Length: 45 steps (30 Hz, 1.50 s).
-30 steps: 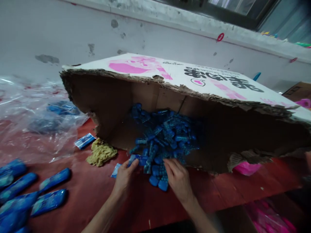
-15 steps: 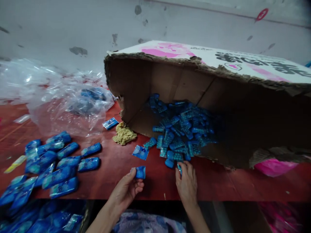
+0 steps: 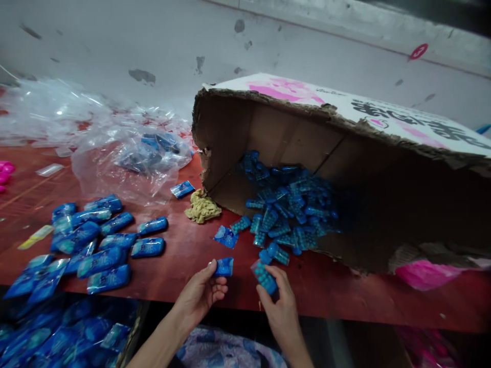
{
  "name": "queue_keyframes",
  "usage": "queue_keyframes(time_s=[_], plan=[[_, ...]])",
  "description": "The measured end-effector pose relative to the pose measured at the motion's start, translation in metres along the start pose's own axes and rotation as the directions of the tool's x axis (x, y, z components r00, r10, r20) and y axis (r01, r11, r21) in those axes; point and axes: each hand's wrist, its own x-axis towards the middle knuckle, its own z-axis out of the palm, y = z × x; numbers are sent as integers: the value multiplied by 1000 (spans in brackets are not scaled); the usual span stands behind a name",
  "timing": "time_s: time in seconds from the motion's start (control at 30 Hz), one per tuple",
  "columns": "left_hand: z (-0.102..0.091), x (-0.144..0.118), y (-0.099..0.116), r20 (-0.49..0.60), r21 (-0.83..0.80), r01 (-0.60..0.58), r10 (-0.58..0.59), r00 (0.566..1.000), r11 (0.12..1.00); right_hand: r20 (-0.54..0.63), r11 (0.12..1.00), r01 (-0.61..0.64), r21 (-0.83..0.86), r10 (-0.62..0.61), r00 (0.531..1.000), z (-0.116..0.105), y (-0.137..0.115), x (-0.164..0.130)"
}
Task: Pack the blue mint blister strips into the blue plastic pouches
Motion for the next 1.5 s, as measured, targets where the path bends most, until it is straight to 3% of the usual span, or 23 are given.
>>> queue_keyframes(time_s=[0.2, 0.4, 0.67, 1.0, 1.23, 1.5], plan=[[5, -5, -1, -6, -4, -5, 4, 1000, 1000, 117, 984, 174, 50, -178, 977, 17, -29, 6], [2, -4, 2, -10, -7, -20, 20, 1000, 1000, 184, 970, 242, 18, -241, 953, 17, -23, 4], [2, -3, 2, 30, 4, -57, 57, 998, 998, 162, 968, 248, -30, -240, 957, 15, -22, 6], [2, -6, 8, 57, 48, -118, 116, 992, 992, 196, 915, 397, -74, -377, 905, 11, -16, 8], [2, -6, 7, 72, 85, -147, 142, 987, 985, 184, 954, 284, 101, -298, 936, 13, -20, 10], [2, -6, 7, 144, 121, -227, 209, 967, 966, 279, 934, -22, 357, -84, 957, 12, -21, 15]])
